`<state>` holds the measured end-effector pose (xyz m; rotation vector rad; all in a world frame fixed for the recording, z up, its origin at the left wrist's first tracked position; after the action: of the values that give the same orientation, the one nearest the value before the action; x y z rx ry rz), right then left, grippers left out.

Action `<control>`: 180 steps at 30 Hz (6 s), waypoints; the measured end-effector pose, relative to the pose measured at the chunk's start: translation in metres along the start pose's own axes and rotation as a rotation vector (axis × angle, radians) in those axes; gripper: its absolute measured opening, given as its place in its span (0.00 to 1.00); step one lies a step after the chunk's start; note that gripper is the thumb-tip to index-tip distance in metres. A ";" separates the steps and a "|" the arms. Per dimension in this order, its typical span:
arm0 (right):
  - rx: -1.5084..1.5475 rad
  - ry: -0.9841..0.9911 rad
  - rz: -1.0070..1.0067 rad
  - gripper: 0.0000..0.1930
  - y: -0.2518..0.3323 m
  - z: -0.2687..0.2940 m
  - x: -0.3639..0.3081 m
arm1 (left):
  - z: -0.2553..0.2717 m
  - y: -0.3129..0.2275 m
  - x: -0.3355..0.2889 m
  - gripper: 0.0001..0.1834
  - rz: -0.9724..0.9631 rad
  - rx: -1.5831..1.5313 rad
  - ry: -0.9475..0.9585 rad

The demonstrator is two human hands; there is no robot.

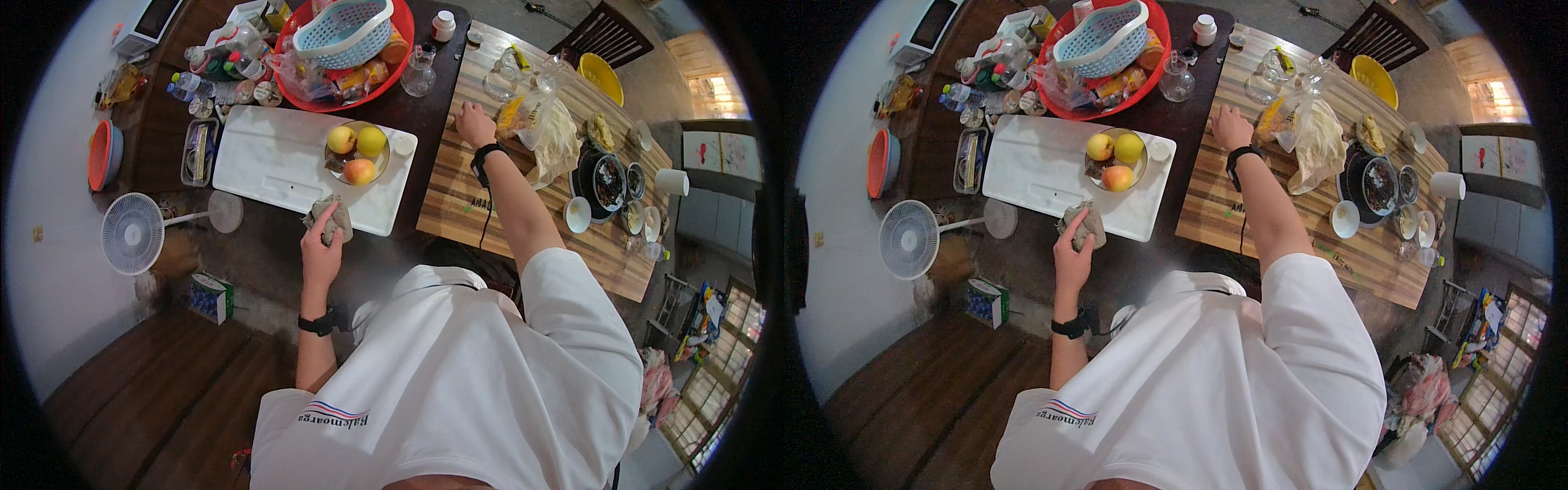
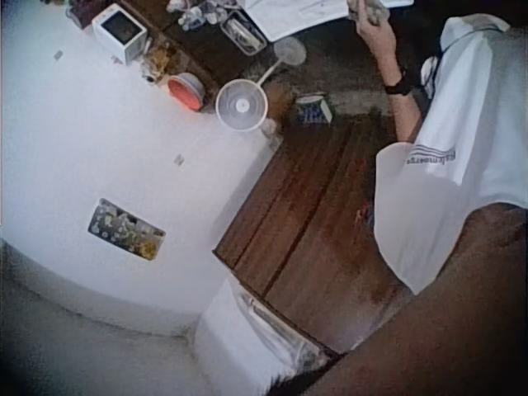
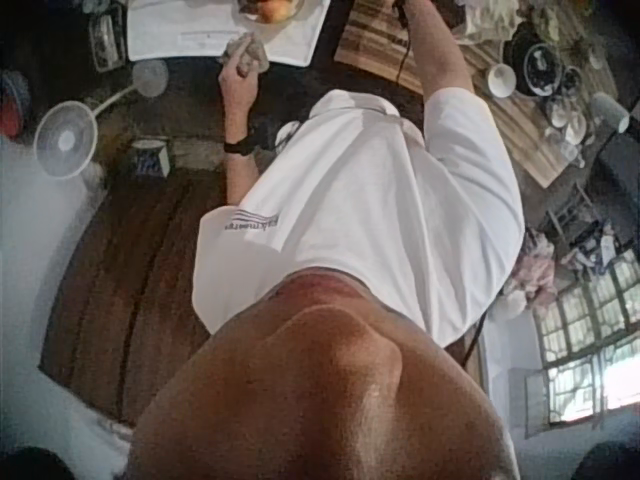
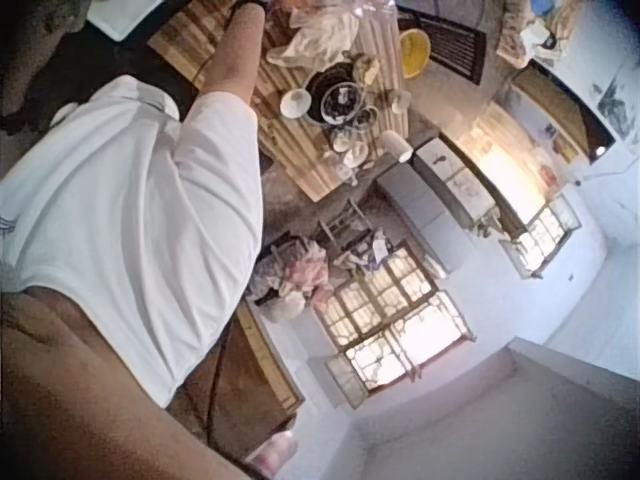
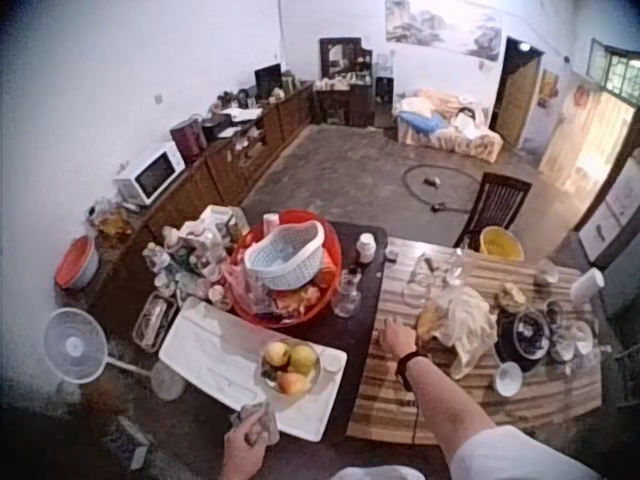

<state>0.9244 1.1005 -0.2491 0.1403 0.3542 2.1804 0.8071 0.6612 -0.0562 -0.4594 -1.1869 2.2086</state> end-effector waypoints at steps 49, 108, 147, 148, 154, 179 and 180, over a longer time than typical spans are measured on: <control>0.001 0.075 -0.370 0.41 -0.118 0.159 -0.024 | -0.054 -0.013 0.029 0.29 -0.107 -0.005 0.412; 0.355 -0.241 -0.020 0.33 0.021 0.137 0.000 | -0.056 -0.002 0.012 0.28 -0.041 -0.022 0.381; 1.924 0.654 -0.469 0.29 -0.045 0.058 -0.220 | -0.255 -0.097 0.015 0.41 -0.264 0.006 0.646; 1.879 0.671 -0.479 0.29 -0.048 0.054 -0.217 | -0.250 -0.095 0.021 0.37 -0.229 -0.015 0.578; 1.743 0.679 -0.680 0.23 -0.055 0.056 -0.204 | -0.177 -0.009 0.055 0.12 0.154 -0.338 -0.018; 1.751 0.199 -0.743 0.19 -0.023 0.078 -0.239 | -0.202 0.035 0.172 0.33 -0.344 0.619 0.385; 1.759 0.207 -0.756 0.19 -0.026 0.081 -0.242 | -0.203 0.043 0.173 0.32 -0.369 0.616 0.378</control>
<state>1.1064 0.9360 -0.1729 0.5948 1.9477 0.6251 0.7708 0.8821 -0.2067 -0.3392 -0.3270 1.9191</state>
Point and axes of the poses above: each hand's wrist, its own x-axis towards the middle knuckle, its own z-axis out of the back of the hand, y = z × x, the point moved 2 cm from there along x, towards the middle knuckle, and after that the axes turned 5 degrees about -y, right-handed, at the moved point
